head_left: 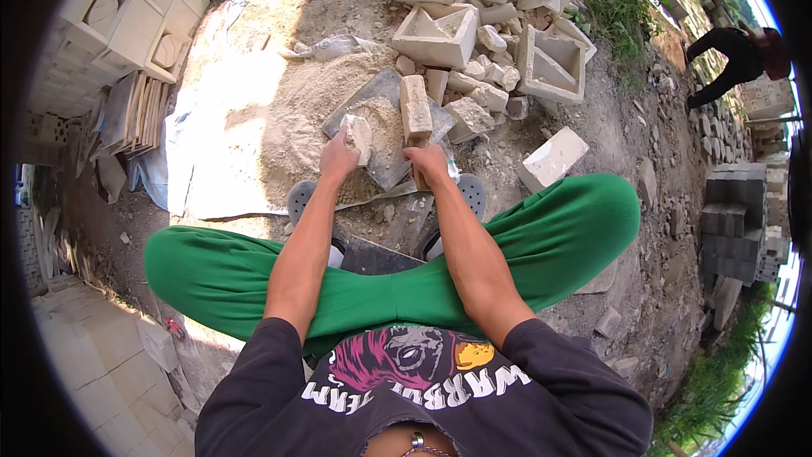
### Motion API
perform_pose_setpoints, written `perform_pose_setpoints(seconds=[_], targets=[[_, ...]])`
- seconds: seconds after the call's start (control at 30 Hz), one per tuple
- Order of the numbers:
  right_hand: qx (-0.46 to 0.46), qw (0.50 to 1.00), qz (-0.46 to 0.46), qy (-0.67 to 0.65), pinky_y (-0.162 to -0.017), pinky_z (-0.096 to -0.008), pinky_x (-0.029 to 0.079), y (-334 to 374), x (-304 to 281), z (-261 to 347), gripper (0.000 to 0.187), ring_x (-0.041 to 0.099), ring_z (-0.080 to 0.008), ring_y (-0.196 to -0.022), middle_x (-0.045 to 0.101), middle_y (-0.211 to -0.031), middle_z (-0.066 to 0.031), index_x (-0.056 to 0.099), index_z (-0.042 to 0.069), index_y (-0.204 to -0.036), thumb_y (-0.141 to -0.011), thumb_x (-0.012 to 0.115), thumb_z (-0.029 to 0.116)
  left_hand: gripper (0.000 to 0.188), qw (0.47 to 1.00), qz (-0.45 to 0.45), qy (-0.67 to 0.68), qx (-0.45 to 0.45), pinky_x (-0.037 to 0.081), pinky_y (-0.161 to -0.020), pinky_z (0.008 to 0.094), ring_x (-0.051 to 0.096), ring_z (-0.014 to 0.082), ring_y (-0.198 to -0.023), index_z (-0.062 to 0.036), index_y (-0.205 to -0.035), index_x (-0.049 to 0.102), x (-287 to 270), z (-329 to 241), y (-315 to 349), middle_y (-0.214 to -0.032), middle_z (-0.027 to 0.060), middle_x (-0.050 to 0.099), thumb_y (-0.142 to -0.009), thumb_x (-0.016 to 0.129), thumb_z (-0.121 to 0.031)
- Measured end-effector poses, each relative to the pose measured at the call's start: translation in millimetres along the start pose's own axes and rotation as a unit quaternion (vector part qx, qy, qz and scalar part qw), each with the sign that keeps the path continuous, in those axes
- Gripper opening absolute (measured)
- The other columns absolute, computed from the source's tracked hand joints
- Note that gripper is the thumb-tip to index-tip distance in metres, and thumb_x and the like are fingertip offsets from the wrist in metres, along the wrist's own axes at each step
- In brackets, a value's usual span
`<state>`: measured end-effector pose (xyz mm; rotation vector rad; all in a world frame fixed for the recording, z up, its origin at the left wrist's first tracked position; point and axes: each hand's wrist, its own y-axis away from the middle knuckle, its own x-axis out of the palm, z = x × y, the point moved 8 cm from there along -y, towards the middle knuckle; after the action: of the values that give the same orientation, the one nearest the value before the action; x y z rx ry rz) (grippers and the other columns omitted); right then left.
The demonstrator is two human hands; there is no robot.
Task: The person sits on the ground and repeatedly strikes a stone block with a wooden mallet to break it into smaller pieces. The person handles the stone block and mallet, breaking it down over time.
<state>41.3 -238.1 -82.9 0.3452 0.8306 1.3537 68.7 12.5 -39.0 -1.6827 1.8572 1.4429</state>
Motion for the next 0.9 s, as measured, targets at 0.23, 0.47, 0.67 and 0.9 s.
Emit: perform_pose_setpoints(seconds=[0.23,0.47,0.67,0.9], targets=[[-0.027,0.998,-0.030,0.043,-0.047,-0.0348,0.051,2,-5,5,0.025,0.064,-0.0214,-0.047,0.065,-0.061,-0.0115,0.065,-0.009,-0.070,-0.069,0.074,0.015,0.062,0.996,-0.057,0.004,0.063,0.048,-0.099,0.0476,0.058,0.0385,-0.118,-0.0172,-0.141,0.055,7,15,-10,-0.124,0.0216,0.062,-0.080,0.068,-0.019],[-0.075,0.995,-0.007,0.059,-0.047,-0.0344,0.051,8,-2,20,0.028,0.065,-0.0217,-0.050,0.067,-0.066,-0.0127,0.068,-0.008,-0.081,-0.071,0.075,0.018,0.050,0.992,-0.104,0.008,0.068,0.049,-0.098,0.0473,0.059,0.0378,-0.117,-0.0140,-0.133,0.059,2,6,-1,-0.122,0.0199,0.062,-0.085,0.069,-0.026],[-0.089,0.991,0.051,0.085,-0.049,-0.0344,0.052,33,16,43,0.032,0.064,-0.0197,-0.050,0.067,-0.066,-0.0111,0.069,-0.006,-0.088,-0.072,0.075,0.021,0.051,0.994,-0.107,-0.011,0.031,0.051,-0.094,0.0475,0.061,0.0379,-0.113,-0.0091,-0.131,0.058,-6,4,11,-0.117,0.0199,0.063,-0.087,0.072,-0.032],[-0.232,0.969,-0.002,0.090,-0.053,-0.0316,0.052,45,23,86,0.029,0.064,-0.0169,-0.052,0.068,-0.066,-0.0078,0.070,-0.002,-0.086,-0.073,0.075,0.023,0.052,0.994,-0.104,0.015,0.033,0.053,-0.089,0.0498,0.064,0.0405,-0.106,-0.0034,-0.126,0.055,8,-5,21,-0.115,0.0221,0.063,-0.086,0.073,-0.032]])
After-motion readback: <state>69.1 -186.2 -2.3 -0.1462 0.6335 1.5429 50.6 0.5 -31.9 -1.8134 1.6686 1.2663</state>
